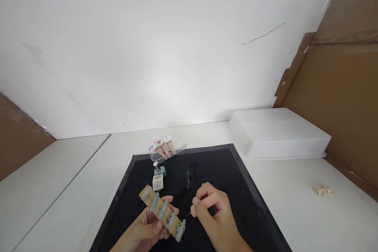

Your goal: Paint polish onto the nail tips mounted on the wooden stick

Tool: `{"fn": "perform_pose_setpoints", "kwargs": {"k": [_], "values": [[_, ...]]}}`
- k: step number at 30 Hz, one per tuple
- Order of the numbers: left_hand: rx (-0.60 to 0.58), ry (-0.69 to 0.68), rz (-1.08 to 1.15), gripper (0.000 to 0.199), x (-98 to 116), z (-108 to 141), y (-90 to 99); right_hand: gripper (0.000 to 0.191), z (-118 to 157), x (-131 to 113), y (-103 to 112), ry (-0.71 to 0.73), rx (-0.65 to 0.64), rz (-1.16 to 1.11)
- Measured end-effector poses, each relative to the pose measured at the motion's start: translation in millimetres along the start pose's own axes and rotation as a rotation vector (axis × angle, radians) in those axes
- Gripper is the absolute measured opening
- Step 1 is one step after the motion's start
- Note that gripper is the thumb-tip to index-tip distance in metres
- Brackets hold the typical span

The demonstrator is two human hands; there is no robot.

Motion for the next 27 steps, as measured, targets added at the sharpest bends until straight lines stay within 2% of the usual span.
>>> {"fn": "perform_pose_setpoints", "kwargs": {"k": [2, 4, 10, 14, 21, 24, 27], "values": [[-0.001, -0.009, 0.002, 0.042, 0.9, -0.4, 0.2, 0.038, 0.5, -5.9, 0.4, 0.042, -0.003, -0.028], [-0.002, -0.018, 0.000, 0.041, 2.6, -1.2, -0.1, 0.039, 1.3, -13.1, -4.1, 0.087, -0.060, -0.029], [0.005, -0.014, -0.003, 0.040, 4.6, -2.4, -3.0, 0.022, 4.5, -14.0, -15.0, 0.066, -0.174, -0.013], [0.008, -0.011, 0.001, 0.041, 2.0, -2.6, -1.4, 0.029, 4.3, -6.8, -13.8, 0.045, -0.151, 0.039], [0.016, 0.001, 0.002, 0.043, -1.9, 0.6, 3.3, 0.039, 1.2, 6.2, 3.2, -0.058, 0.049, 0.029], [0.007, -0.005, -0.004, 0.042, -0.3, 0.5, 2.0, 0.038, 0.7, 1.7, 2.2, -0.029, 0.032, 0.010], [-0.008, -0.024, -0.012, 0.041, 2.3, -1.0, -0.3, 0.036, 0.8, -5.9, -4.6, 0.022, -0.054, 0.026]]}}
Point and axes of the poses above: each hand's wrist, its own z-axis away from the middle knuckle, its own y-axis out of the back of the hand, x = y × z, the point moved 9 cm from there along -z, towards the middle knuckle, and after that the axes turned 6 degrees about y, right-handed, at the moved point
